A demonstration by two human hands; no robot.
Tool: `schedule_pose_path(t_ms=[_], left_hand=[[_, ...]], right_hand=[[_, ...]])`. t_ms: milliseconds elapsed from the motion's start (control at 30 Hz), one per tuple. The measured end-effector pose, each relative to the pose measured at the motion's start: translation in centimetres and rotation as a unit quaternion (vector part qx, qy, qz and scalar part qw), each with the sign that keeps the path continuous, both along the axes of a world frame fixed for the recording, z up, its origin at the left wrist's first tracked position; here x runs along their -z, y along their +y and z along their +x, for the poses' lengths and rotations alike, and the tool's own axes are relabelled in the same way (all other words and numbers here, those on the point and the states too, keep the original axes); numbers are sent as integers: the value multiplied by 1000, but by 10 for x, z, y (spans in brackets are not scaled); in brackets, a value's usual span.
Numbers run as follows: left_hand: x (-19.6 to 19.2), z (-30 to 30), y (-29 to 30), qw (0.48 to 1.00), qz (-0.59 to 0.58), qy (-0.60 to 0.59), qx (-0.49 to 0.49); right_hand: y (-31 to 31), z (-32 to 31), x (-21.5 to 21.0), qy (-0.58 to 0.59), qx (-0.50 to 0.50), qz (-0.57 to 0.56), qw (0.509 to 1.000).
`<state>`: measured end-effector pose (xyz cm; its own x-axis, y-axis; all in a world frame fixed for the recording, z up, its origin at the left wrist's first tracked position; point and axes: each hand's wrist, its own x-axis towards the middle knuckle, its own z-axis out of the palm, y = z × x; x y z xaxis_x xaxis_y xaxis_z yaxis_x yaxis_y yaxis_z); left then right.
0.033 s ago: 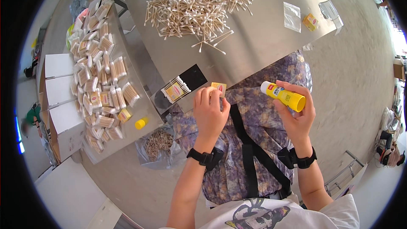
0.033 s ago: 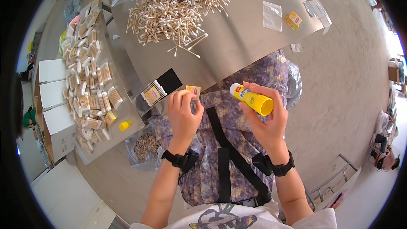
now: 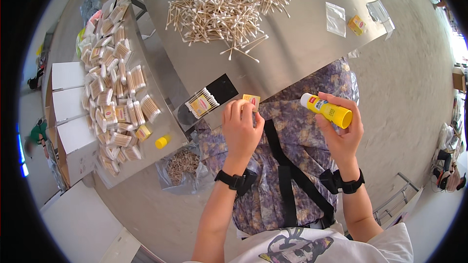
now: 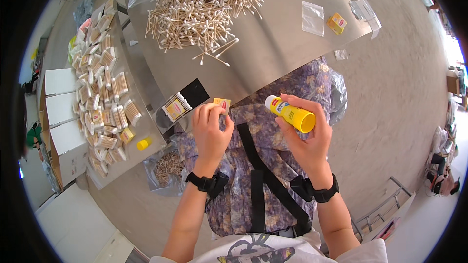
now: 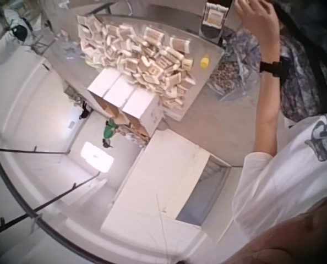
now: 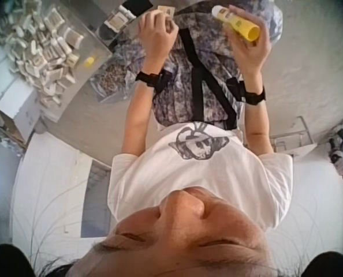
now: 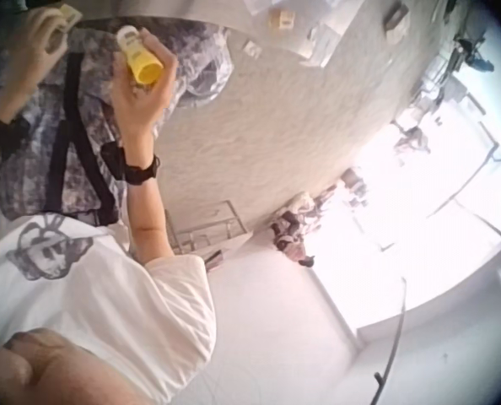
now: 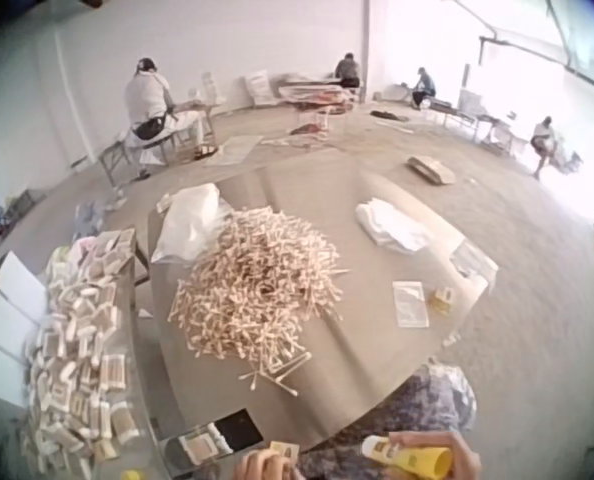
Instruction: The recorder sorts cotton swabs into boxes and applies glue to labels for packaging.
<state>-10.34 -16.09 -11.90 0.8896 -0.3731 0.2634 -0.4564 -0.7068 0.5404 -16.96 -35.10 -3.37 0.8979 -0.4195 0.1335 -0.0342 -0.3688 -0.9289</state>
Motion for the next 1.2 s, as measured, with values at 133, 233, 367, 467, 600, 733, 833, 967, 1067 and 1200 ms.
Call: schedule_pose_path(t_ms=[133, 233, 367, 467, 600, 733, 833, 967, 1067, 1200], left_hand=[[3, 2, 2, 1000, -15, -16, -7], [-3, 5, 6, 997, -71, 12, -35], [-7, -8, 30, 914, -315, 215, -139], [-12, -28, 66, 733, -542, 305, -274], [-5, -64, 127, 632, -610, 293, -378], [16, -90, 157, 536, -669, 312, -411], [28, -90, 158, 507, -686, 318, -414], [40, -75, 145, 483, -712, 322, -395], [48, -62, 128, 498, -710, 326, -375], [62, -51, 109, 566, -669, 292, -384]], right_hand=[[-3, -2, -2, 0, 8, 21, 1000], [-4, 0, -4, -14, 2, 9, 1000], [1, 1, -7, -26, -3, 7, 1000], [6, -1, -6, -25, -9, 6, 1000], [20, -4, -13, -15, -19, 3, 1000], [33, -10, -18, -25, -28, -19, 999], [47, -16, -21, -27, -35, -34, 998], [57, -24, -21, -33, -41, -34, 998], [64, -30, -29, -15, -30, -33, 999], [68, -36, -31, -14, -25, -36, 999]])
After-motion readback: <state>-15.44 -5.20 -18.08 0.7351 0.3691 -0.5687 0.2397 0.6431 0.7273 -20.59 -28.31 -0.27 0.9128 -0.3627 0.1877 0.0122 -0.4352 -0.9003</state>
